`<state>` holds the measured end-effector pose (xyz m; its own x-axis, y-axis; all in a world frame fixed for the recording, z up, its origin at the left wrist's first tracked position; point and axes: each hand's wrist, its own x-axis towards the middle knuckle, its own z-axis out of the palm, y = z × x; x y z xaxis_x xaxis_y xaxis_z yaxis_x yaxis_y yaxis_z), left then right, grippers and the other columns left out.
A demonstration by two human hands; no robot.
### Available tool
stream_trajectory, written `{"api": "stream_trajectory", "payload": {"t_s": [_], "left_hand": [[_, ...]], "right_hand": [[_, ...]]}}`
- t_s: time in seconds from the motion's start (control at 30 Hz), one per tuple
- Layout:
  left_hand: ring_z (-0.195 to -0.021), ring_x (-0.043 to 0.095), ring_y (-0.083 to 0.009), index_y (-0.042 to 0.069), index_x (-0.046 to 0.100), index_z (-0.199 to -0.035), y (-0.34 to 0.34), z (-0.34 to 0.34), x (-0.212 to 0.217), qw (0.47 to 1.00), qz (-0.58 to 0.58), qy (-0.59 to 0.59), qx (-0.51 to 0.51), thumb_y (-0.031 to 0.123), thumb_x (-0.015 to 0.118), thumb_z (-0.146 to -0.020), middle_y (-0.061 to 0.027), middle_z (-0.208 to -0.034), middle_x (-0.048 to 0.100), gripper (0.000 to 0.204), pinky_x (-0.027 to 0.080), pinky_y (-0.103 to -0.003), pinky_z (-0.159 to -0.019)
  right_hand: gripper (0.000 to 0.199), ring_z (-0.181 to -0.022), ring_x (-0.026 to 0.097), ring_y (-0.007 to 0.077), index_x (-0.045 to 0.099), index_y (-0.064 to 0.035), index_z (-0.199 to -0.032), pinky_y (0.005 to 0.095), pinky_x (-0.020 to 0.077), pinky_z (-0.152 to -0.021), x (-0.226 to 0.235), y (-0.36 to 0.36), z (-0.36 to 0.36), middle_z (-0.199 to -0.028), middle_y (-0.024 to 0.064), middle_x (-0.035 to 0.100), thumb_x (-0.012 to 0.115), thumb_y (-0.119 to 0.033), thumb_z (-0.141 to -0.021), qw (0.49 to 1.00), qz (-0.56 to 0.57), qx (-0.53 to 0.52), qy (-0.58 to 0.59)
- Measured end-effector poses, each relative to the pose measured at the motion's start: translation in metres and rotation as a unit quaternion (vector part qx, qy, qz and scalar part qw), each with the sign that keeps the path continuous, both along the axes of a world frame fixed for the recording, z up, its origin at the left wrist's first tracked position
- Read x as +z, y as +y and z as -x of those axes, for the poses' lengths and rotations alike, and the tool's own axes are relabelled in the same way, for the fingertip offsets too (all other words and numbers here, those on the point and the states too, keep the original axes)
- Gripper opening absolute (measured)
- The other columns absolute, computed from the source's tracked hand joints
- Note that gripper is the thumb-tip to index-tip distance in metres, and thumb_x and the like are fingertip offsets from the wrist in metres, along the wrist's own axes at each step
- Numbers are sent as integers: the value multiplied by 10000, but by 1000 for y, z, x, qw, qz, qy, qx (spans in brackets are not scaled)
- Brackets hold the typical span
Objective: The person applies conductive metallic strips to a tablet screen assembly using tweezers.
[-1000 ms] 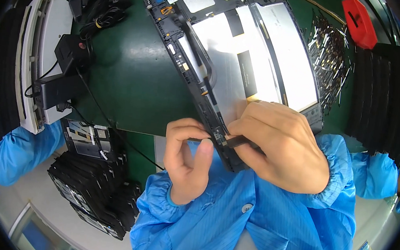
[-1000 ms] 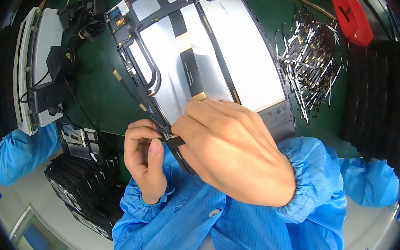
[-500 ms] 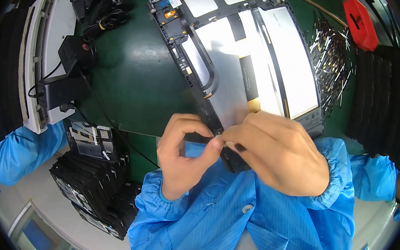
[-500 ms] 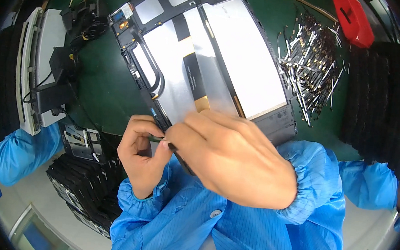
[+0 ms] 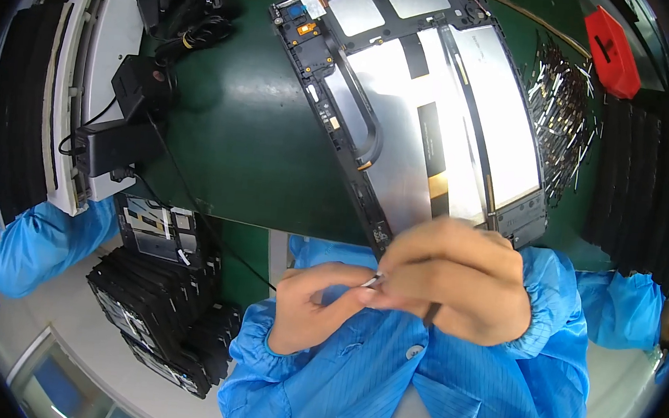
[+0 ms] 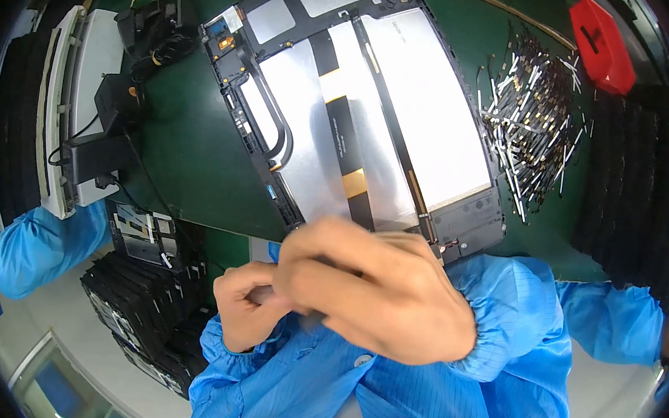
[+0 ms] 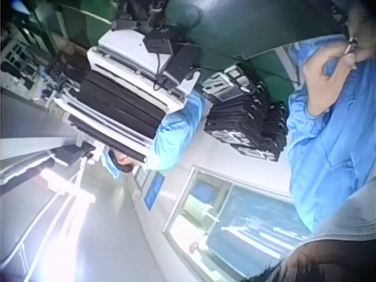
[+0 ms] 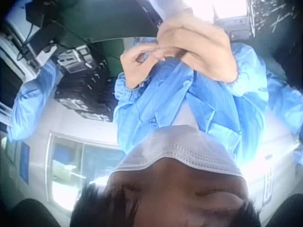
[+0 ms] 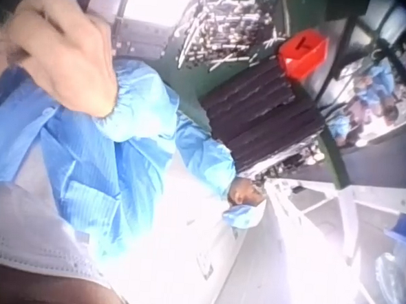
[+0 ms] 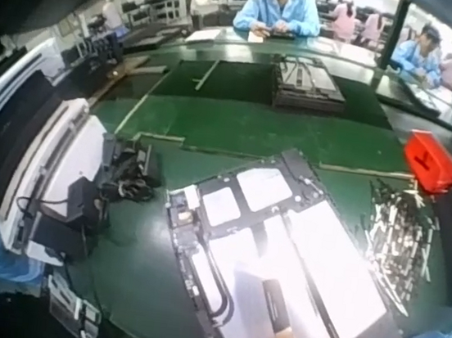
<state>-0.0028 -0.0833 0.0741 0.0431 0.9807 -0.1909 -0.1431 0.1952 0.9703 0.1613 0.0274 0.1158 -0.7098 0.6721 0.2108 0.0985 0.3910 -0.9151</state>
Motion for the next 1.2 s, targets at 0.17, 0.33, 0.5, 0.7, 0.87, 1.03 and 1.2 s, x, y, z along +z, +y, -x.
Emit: {"api": "stream_trajectory", "payload": {"t_s": [0.17, 0.33, 0.5, 0.7, 0.87, 1.03, 1.2], "left_hand": [[-741, 666, -185, -82, 633, -906, 17, -20, 13, 989, -25, -105, 100, -16, 729, -728, -184, -853, 666, 213, 515, -249, -677], [-782, 657, -250, -54, 615, -944, 23, -13, 4, 973, -179, 110, 96, 34, 721, -745, -180, -874, 665, 242, 513, -307, -655], [-844, 652, -279, 87, 529, -1083, 45, -21, 9, 789, -467, 392, 77, 122, 675, -762, -89, -853, 696, 354, 467, -397, -794], [-854, 666, -261, 61, 502, -1019, 53, -12, 9, 816, -386, 429, 26, 51, 692, -766, -90, -810, 698, 317, 467, -396, -831], [-974, 636, -311, 57, 458, -957, 46, -8, -6, 882, -358, 274, 140, 204, 658, -835, -126, -814, 694, 277, 422, -442, -927], [-1212, 454, -405, 57, 621, -754, 67, 1, 2, 916, -300, 224, 143, 177, 790, -659, -214, -1088, 624, 228, 254, -523, -1049], [-1192, 491, -368, 68, 682, -821, 85, 13, -11, 934, -286, 178, 114, 78, 782, -652, -183, -1079, 639, 196, 225, -504, -1062]], "right_hand": [[174, -702, 676, 256, 660, -21, -859, 311, 540, -600, 10, 1, -11, -797, 120, 668, 711, 37, -703, 993, 113, -35, -16], [281, -607, 599, 209, 617, -5, -916, 296, 484, -507, 1, 3, -26, -751, 78, 565, 600, 18, -636, 996, -76, -12, 39], [177, -601, 601, 185, 638, -24, -846, 271, 480, -484, 26, 18, -44, -775, 87, 597, 602, -68, -679, 972, -207, -98, 48], [227, -772, 629, 150, 667, -25, -1020, 247, 487, -684, 17, 145, -187, -889, 119, 677, 624, -187, -867, 737, -321, -557, -211], [296, -908, 592, 145, 648, -58, -1093, 237, 447, -754, 11, 152, -194, -1029, 99, 632, 623, -249, -867, 780, -336, -461, -256], [307, -700, 452, 114, 598, -39, -1162, 226, 382, -609, 38, 56, -91, -1060, 123, 501, 450, -108, -903, 947, -187, -178, -188], [262, -684, 592, 222, 668, 23, -868, 307, 500, -613, 12, 12, -29, -775, 111, 563, 632, -19, -612, 989, -123, -59, -59]]}}
